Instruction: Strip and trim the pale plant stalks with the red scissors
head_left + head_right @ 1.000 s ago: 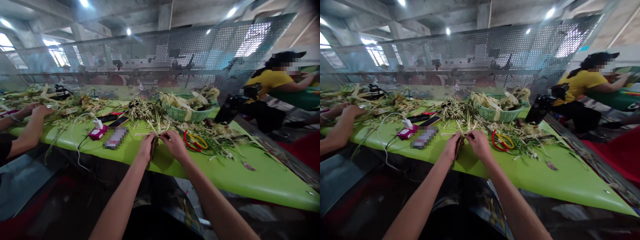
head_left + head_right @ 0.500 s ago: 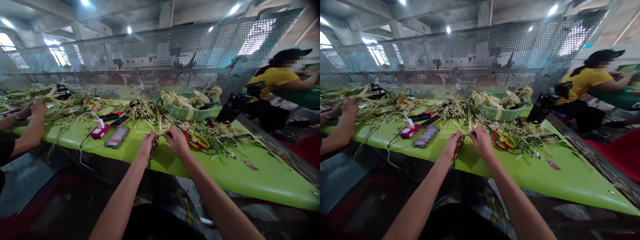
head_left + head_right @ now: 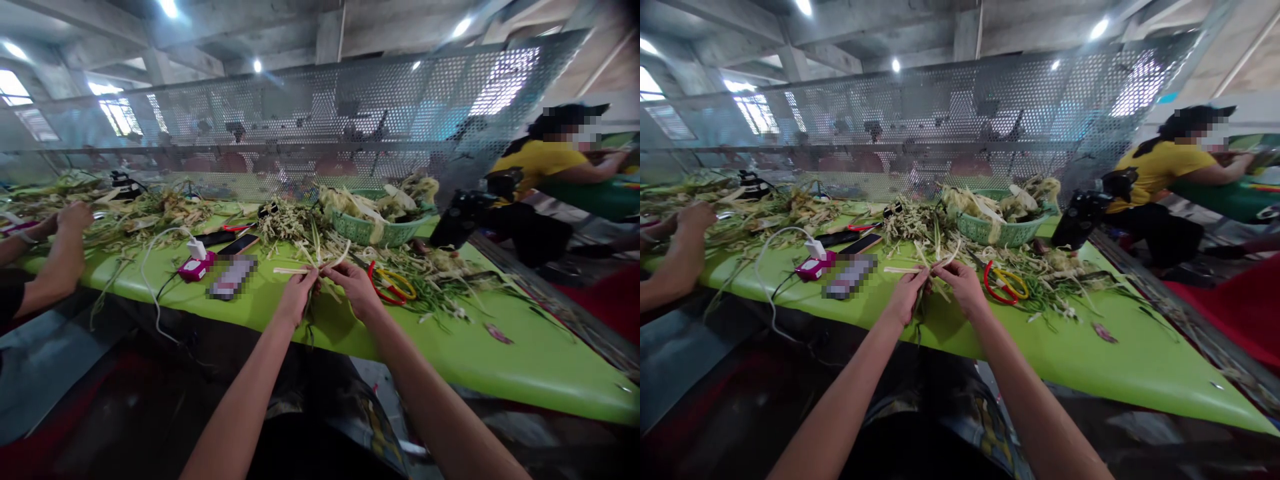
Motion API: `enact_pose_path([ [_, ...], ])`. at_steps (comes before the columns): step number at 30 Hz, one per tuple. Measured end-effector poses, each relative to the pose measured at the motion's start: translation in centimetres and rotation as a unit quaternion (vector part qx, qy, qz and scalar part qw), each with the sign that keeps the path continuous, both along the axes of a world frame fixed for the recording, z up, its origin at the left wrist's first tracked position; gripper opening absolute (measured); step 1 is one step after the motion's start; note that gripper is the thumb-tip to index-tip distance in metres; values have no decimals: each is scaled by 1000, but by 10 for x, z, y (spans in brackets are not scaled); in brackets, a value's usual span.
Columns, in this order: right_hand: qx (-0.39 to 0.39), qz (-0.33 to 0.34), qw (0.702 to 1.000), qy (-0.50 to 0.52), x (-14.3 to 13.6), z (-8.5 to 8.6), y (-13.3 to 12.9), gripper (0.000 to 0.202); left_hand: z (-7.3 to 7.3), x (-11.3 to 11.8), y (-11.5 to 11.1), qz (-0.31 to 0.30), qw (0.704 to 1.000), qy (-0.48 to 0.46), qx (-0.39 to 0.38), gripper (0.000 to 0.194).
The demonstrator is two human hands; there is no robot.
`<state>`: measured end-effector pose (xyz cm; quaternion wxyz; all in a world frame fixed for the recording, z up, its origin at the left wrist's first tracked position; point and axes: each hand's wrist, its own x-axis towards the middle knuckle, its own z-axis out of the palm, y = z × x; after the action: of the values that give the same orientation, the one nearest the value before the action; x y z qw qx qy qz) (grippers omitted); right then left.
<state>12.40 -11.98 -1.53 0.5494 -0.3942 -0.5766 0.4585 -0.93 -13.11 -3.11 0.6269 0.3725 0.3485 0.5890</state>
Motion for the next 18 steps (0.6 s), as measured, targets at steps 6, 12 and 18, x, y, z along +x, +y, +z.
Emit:
enact_pose_path([
  [6,23,-62,998,-11,3,-2,3,24,-1,1,-2,-55,992,67,90,28],
  [12,35,-87,995,-35,8,0,5,26,5,0,-9,-76,982,117,126,32],
  [18,18,-59,995,-72,9,2,-2,31,6,-2,-6,-26,997,42,61,28],
])
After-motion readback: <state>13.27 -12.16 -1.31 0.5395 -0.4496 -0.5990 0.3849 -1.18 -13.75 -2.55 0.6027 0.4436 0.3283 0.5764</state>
